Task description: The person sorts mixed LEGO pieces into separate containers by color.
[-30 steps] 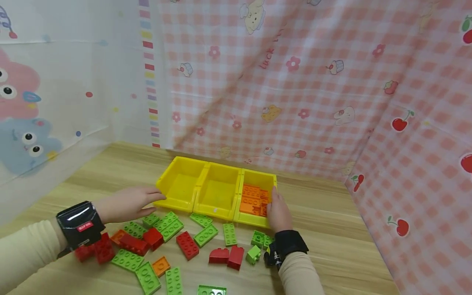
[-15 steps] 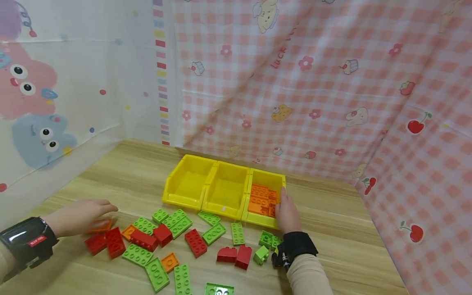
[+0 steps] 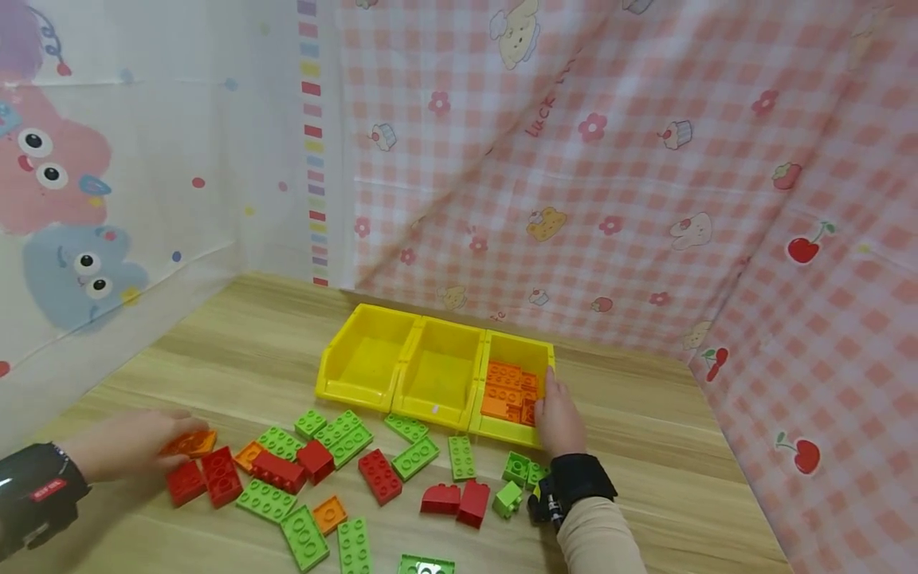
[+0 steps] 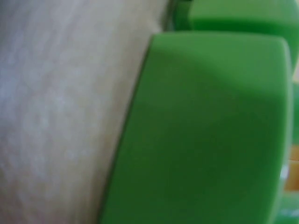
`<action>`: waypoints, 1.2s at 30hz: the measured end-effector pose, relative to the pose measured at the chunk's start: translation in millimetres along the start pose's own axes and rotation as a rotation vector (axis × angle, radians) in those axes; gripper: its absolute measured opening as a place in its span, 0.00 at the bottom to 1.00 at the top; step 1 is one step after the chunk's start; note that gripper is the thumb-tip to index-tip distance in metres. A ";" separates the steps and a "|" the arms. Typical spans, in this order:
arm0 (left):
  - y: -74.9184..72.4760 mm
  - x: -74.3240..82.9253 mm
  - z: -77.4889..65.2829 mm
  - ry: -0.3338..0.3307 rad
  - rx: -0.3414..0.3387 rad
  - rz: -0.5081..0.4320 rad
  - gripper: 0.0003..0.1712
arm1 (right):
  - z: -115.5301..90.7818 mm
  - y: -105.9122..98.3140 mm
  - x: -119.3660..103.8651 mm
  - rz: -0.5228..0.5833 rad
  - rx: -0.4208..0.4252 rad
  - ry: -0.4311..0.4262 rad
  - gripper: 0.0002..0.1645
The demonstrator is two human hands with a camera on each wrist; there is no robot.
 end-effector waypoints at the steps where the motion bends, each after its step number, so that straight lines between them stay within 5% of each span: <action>1: 1.1 -0.8 0.0 -0.001 -0.006 -0.007 0.18 | 0.0 0.6 0.3 0.000 0.001 -0.001 0.35; 11: 0.6 -0.5 4.3 0.026 0.003 -0.033 0.18 | 0.5 2.1 2.9 0.011 0.003 0.006 0.36; 21: -32.1 31.9 29.3 0.100 0.102 0.032 0.16 | 1.0 3.8 5.2 0.015 0.009 0.008 0.36; 27: -46.1 85.4 74.1 0.184 0.114 0.050 0.13 | 0.1 -4.0 9.0 0.005 0.019 0.016 0.36; 36: -45.5 213.0 124.4 0.433 0.136 0.177 0.17 | 0.1 -0.6 5.4 -0.034 0.054 0.001 0.35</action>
Point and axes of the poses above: each hand's wrist, its own z-axis towards the middle knuckle, its own y-axis out of the palm, x = y × z, the point moved 6 cm from there along z, towards the middle knuckle, and after that the axes turned 14 degrees about -y, right-handed, at the moved point
